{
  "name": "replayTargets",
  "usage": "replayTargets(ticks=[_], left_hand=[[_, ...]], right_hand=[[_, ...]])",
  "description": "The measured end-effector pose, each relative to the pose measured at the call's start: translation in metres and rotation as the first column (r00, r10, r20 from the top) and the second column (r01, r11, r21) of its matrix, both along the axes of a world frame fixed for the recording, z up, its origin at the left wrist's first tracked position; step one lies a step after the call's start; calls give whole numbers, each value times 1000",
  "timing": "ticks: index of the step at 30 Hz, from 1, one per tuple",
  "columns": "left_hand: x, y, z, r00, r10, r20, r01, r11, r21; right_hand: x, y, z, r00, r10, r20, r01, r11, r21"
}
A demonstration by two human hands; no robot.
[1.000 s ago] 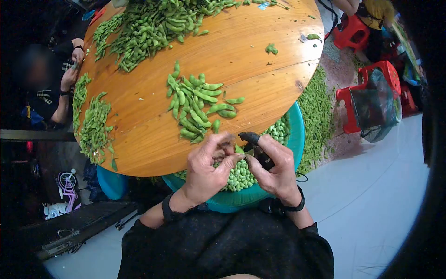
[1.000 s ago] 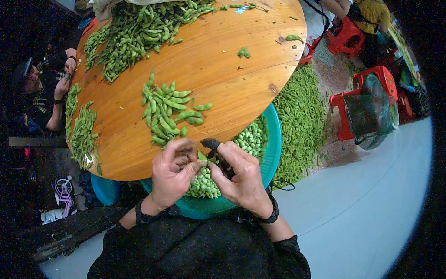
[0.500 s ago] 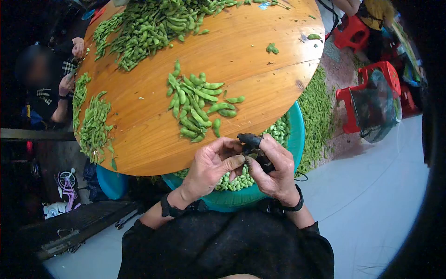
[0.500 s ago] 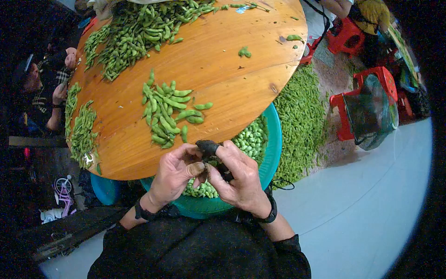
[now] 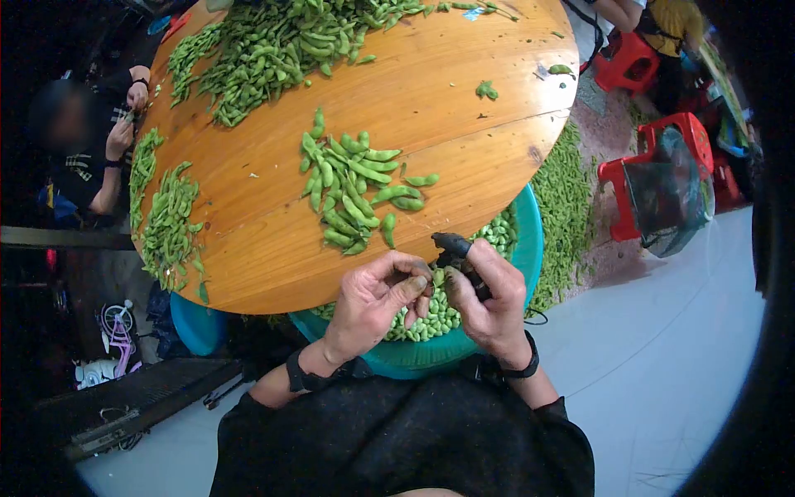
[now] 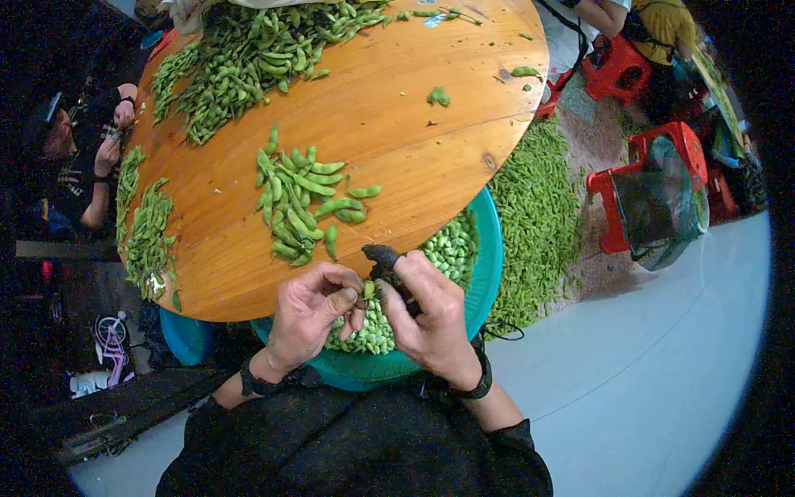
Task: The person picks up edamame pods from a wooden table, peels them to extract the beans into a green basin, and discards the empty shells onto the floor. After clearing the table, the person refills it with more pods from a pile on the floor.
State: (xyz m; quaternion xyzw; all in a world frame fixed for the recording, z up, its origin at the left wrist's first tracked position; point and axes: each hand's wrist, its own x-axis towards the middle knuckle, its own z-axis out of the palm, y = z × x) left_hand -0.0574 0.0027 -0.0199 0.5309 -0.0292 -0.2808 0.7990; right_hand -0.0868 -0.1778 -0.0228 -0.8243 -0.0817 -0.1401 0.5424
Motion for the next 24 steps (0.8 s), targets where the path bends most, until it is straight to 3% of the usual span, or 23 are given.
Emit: replayTargets(ticks=[3, 4, 5, 6, 8, 11, 12, 14, 18, 19, 20, 24], left_hand=[[1, 6, 1, 989, -140, 46, 136, 987, 80], [1, 8, -3, 972, -196, 128, 176, 973, 149], [0, 9, -5, 945, -255, 204, 209, 953, 221], [-2, 4, -2, 946, -254, 203, 209, 953, 221], [-8, -9, 5, 998, -48, 50, 38, 982, 184], [-2, -7, 1, 987, -151, -52, 159, 951, 263], [-1, -8, -1, 987, -152, -50, 160, 952, 262], [1, -8, -3, 983, -119, -140, 131, 988, 86], [-1, -10, -4, 990, -99, -95, 111, 985, 129], [-1, -14, -4, 929, -116, 352, -32, 921, 388], [-2, -17, -4, 670, -236, 704, -273, 804, 529], [-2, -19, -5, 618, -337, 711, -303, 732, 610]], right_hand=[[-6, -4, 4, 921, 53, -387, 146, 873, 465], [-7, -5, 4, 921, 51, -387, 147, 873, 465], [-7, -6, 2, 897, 118, -426, 183, 778, 601], [-7, -6, 1, 871, 192, -452, 225, 662, 715], [-7, -4, 4, 864, 218, -453, 211, 660, 721], [-8, 0, 7, 849, 189, -494, 211, 735, 644], [-8, 1, 6, 849, 188, -493, 211, 736, 644], [-9, 2, 3, 910, 62, -410, 192, 814, 549], [-9, 0, 4, 884, 103, -456, 175, 831, 528], [-7, 0, -3, 950, -10, -313, 127, 926, 356], [-6, 0, -8, 986, -89, -139, 112, 981, 162], [-4, 8, -7, 984, -175, 43, 175, 984, 0]])
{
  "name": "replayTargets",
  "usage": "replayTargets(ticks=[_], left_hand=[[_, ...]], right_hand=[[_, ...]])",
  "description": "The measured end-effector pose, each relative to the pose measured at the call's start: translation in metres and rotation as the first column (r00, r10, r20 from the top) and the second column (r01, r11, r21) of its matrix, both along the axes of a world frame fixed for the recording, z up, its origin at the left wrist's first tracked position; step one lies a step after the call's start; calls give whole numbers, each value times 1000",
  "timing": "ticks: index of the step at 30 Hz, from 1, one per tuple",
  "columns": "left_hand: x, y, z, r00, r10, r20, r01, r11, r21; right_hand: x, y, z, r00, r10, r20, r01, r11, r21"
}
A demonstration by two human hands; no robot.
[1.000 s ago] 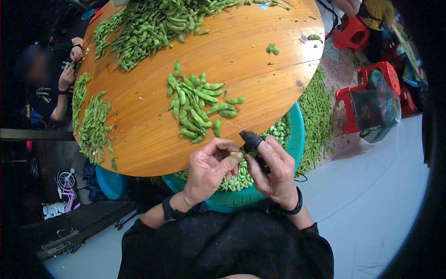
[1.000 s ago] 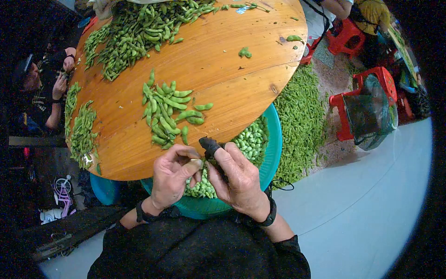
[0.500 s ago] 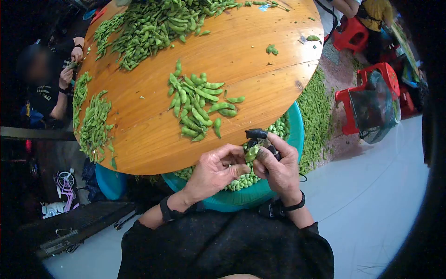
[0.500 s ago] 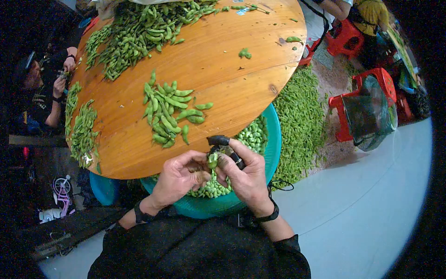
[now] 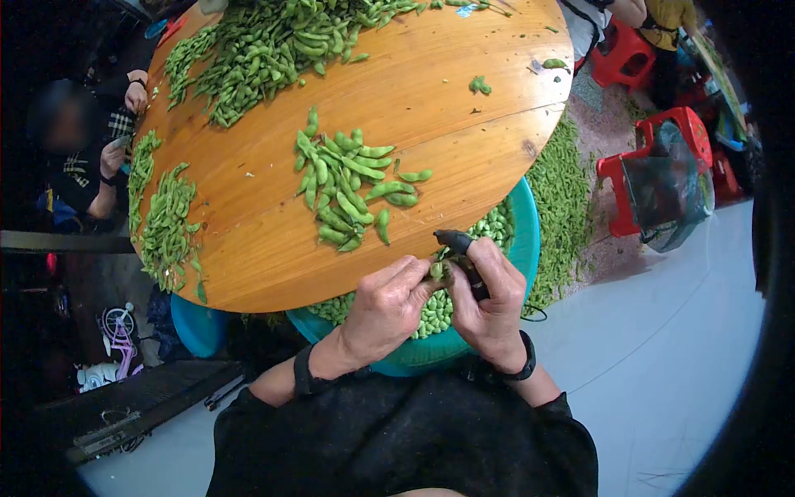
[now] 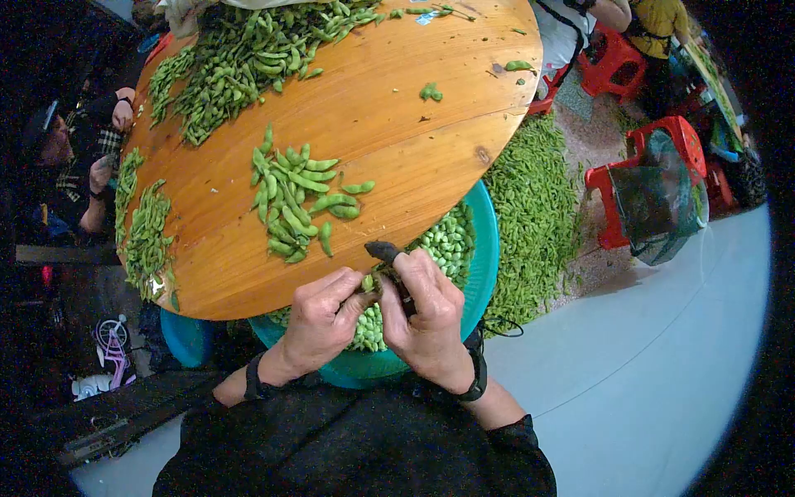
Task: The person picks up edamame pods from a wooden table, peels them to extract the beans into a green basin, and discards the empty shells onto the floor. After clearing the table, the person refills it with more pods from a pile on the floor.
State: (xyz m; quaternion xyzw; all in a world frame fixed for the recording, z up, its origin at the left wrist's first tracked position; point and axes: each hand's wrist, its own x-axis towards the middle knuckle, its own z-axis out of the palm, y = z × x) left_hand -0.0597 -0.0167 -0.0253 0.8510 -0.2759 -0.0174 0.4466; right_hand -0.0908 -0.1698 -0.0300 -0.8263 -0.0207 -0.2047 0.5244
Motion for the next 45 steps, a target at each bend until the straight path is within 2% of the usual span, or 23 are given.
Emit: replayTargets(ticks=[2, 5, 9, 11, 15, 18, 21, 22, 23, 24, 26, 28, 29, 31, 33, 35, 37, 39, 41, 45], left_hand=[[1, 2, -2, 996, -53, -74, 46, 994, -99], [3, 4, 1, 993, -86, -78, 79, 993, -91], [5, 8, 0, 990, -131, -58, 126, 988, -93], [5, 8, 4, 987, -155, -37, 153, 987, -55], [6, 5, 3, 988, -153, 5, 153, 988, -23], [6, 5, 2, 988, -157, -5, 157, 988, -14], [11, 7, 4, 985, -175, -16, 173, 982, -75], [14, 11, 10, 911, -207, -356, 163, 975, -151], [16, 14, 14, 723, -240, -648, 127, 968, -217], [16, 17, 13, 722, -242, -648, 128, 967, -219], [17, 20, 9, 430, -346, -834, -21, 920, -392], [14, 18, 3, 395, -363, -844, -65, 905, -420], [13, 18, 1, 361, -382, -851, -111, 888, -446], [16, 20, 0, 343, -395, -852, -87, 890, -448], [17, 22, 0, 322, -406, -855, -64, 892, -447], [17, 22, 2, 229, -459, -859, -135, 858, -495], [16, 22, 3, 223, -479, -849, -150, 844, -515], [14, 21, 5, 218, -500, -838, -163, 828, -536], [11, 16, 6, 258, -380, -888, -181, 884, -431], [11, 9, 13, 345, -345, -873, -130, 903, -409]], right_hand=[[1, 0, 2, 1000, 15, 1, -15, 995, 94], [-2, 0, 5, 995, 40, -93, -23, 984, 177], [-2, -7, 10, 980, 108, -166, -76, 979, 190], [-2, -10, 11, 940, 186, -285, -57, 912, 407], [-2, -9, 10, 929, 178, -325, -18, 898, 441], [-3, -5, 9, 934, 119, -337, 15, 929, 371], [-3, -4, 6, 955, 97, -281, 2, 944, 331], [-2, -4, 9, 942, 150, -300, -14, 911, 413], [-2, -5, 12, 927, 204, -314, -26, 870, 492], [-1, -7, 14, 927, 203, -315, -24, 871, 491], [1, -15, 18, 839, 366, -402, -5, 745, 667], [1, -21, 17, 797, 416, -438, 1, 725, 689], [0, -20, 14, 830, 387, -403, -31, 752, 659], [0, -17, 4, 858, 363, -365, -63, 778, 626], [0, -12, -7, 983, 160, -86, -143, 974, 179], [-1, -10, -5, 985, 151, -85, -134, 975, 177], [-2, -9, -4, 987, 140, -84, -123, 977, 176], [-3, -10, -5, 992, 121, -27, -120, 991, 52], [-5, -8, 2, 990, 140, -8, -140, 990, 7], [-5, -7, 2, 987, 154, 46, -150, 986, -69]])
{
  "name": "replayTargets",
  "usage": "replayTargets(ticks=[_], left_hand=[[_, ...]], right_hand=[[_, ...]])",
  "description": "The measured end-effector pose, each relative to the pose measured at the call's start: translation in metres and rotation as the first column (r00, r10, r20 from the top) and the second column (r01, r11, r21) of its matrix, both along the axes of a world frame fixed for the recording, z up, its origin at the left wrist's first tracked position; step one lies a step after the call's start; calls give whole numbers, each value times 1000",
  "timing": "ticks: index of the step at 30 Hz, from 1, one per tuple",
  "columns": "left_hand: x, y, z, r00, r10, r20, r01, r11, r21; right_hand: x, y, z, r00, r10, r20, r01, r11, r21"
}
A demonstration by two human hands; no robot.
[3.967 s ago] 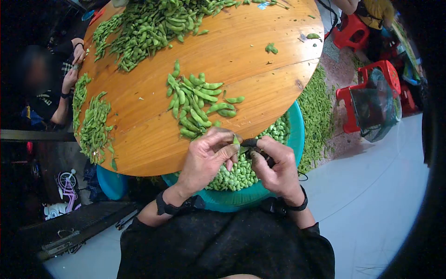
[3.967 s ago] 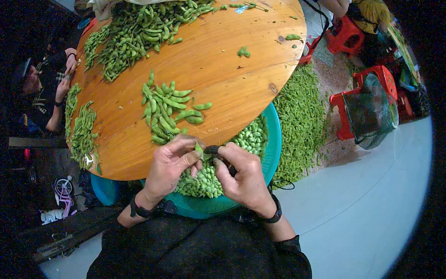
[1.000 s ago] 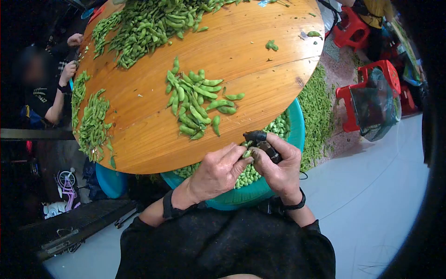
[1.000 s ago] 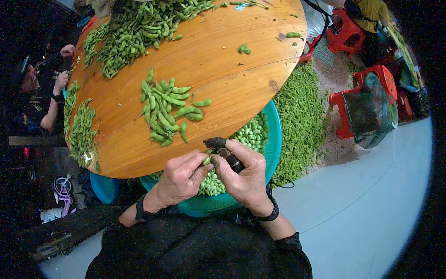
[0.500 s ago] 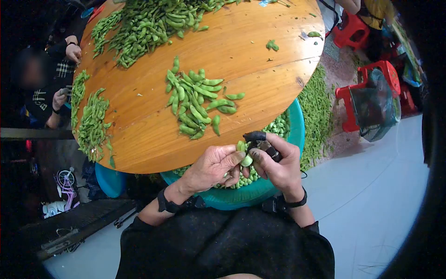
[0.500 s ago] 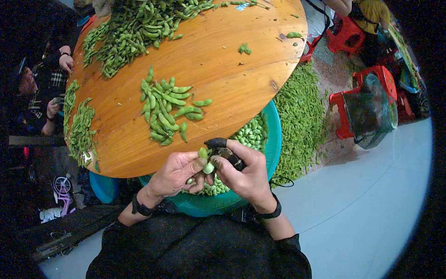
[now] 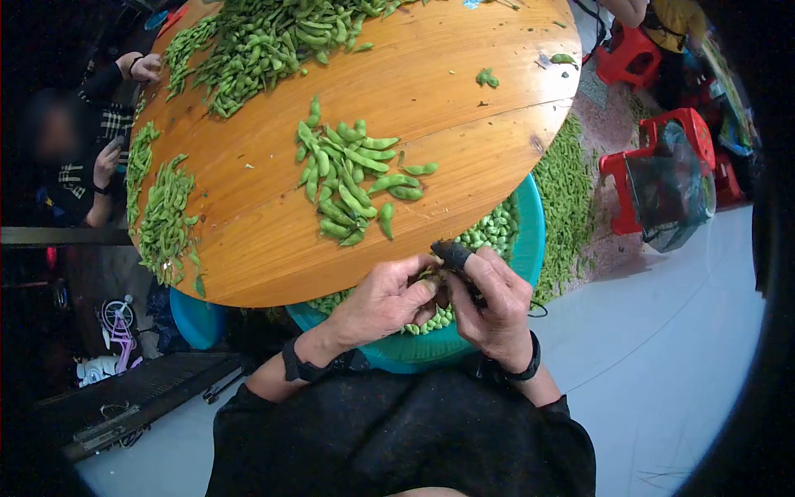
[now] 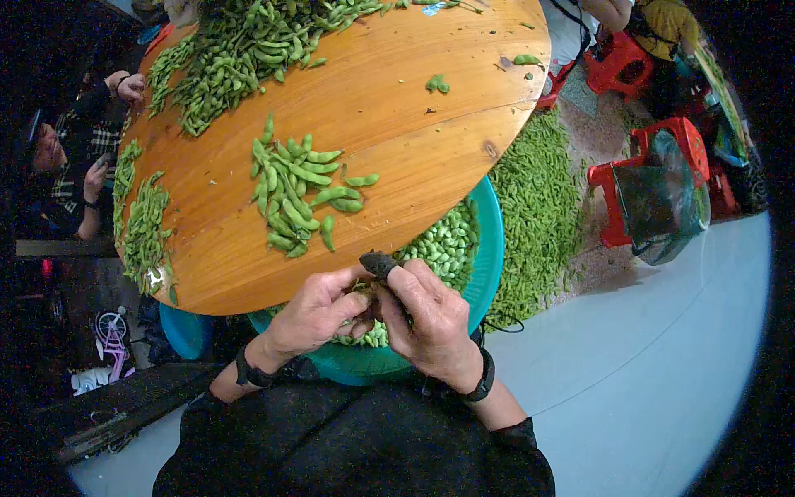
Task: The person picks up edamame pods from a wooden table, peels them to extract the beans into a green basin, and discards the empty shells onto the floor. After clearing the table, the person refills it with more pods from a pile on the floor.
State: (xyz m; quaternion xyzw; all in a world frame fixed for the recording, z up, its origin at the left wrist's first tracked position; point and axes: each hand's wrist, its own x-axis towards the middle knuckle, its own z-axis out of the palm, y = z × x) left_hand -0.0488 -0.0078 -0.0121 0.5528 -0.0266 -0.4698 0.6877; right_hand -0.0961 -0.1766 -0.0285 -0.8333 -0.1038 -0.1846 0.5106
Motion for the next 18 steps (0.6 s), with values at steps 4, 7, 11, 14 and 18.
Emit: replayTargets(ticks=[4, 7, 11, 14, 18], left_hand=[[-3, -7, -3, 999, 49, -1, -49, 999, -25], [-9, -9, -12, 997, 83, 1, -83, 996, -25], [-23, -3, -35, 998, 18, -57, -17, 1000, 5], [-27, 0, -33, 977, -208, 53, 205, 977, 55], [-24, 4, -32, 785, -477, 395, 397, 877, 269]], right_hand=[[-2, 0, -1, 999, -4, 51, 9, 995, -104], [-7, 0, -4, 998, 6, 56, 2, 992, -130], [-15, -12, 0, 995, 97, -35, -100, 991, -93], [-20, -33, 0, 953, 200, -226, -176, 977, 123], [-31, -63, 2, 947, 41, -318, 5, 990, 143]])
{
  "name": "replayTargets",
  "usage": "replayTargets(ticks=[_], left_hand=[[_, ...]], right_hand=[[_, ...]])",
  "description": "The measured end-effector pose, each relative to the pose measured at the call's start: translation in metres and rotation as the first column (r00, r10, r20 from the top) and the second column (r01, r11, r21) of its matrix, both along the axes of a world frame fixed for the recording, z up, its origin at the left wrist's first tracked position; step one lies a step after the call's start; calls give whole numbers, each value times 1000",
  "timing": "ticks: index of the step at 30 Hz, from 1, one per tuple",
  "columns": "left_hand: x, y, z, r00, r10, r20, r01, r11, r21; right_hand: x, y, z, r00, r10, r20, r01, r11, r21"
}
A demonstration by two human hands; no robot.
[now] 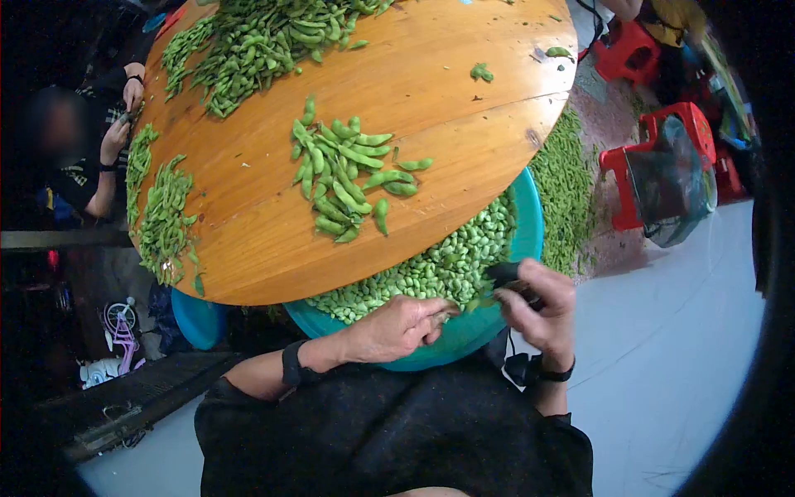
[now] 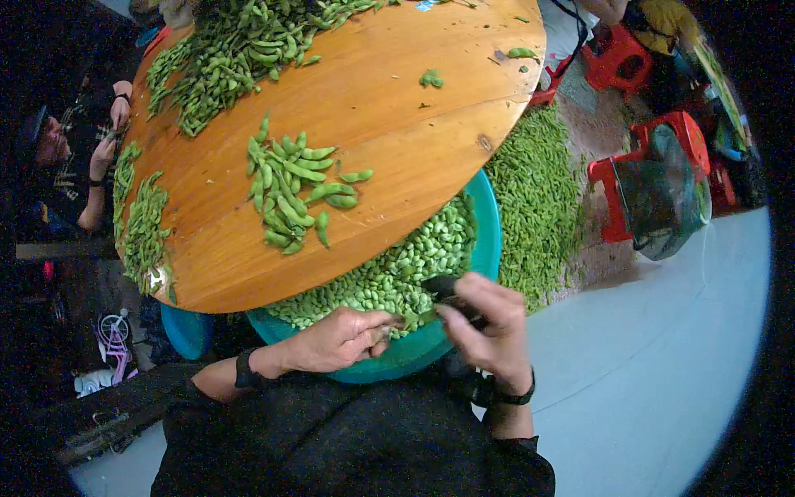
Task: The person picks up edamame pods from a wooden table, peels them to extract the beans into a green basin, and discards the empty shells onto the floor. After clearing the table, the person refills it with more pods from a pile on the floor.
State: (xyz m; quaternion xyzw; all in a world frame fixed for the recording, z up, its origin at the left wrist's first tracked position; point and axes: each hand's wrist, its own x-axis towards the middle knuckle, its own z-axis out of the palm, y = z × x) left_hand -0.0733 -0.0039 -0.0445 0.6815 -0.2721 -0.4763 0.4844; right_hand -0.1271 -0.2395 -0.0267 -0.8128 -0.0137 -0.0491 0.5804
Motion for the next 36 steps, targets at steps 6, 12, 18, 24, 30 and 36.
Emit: replayTargets(ticks=[6, 12, 18, 24, 30, 36], left_hand=[[5, 12, -3, 967, 57, 247, -104, 979, 178], [13, 8, -18, 771, -44, 635, -97, 978, 185], [26, -29, -62, 694, 131, 708, -194, 981, 9], [32, -41, -72, 635, 55, 771, -54, 998, -27], [23, -32, -38, 730, 59, 681, -85, 996, 5], [-3, -16, 12, 923, -7, 384, 37, 997, -70]], right_hand=[[-17, -73, -16, 835, -519, -183, 510, 855, -97], [-19, -82, -33, 770, -616, 167, 614, 643, -457], [-16, -78, -44, 787, -596, 159, 605, 694, -390], [-20, -73, -40, 796, -602, 59, 561, 698, -446], [-20, -77, -48, 801, -582, 142, 576, 684, -447], [-23, -62, -12, 897, -348, -272, 300, 932, -205]])
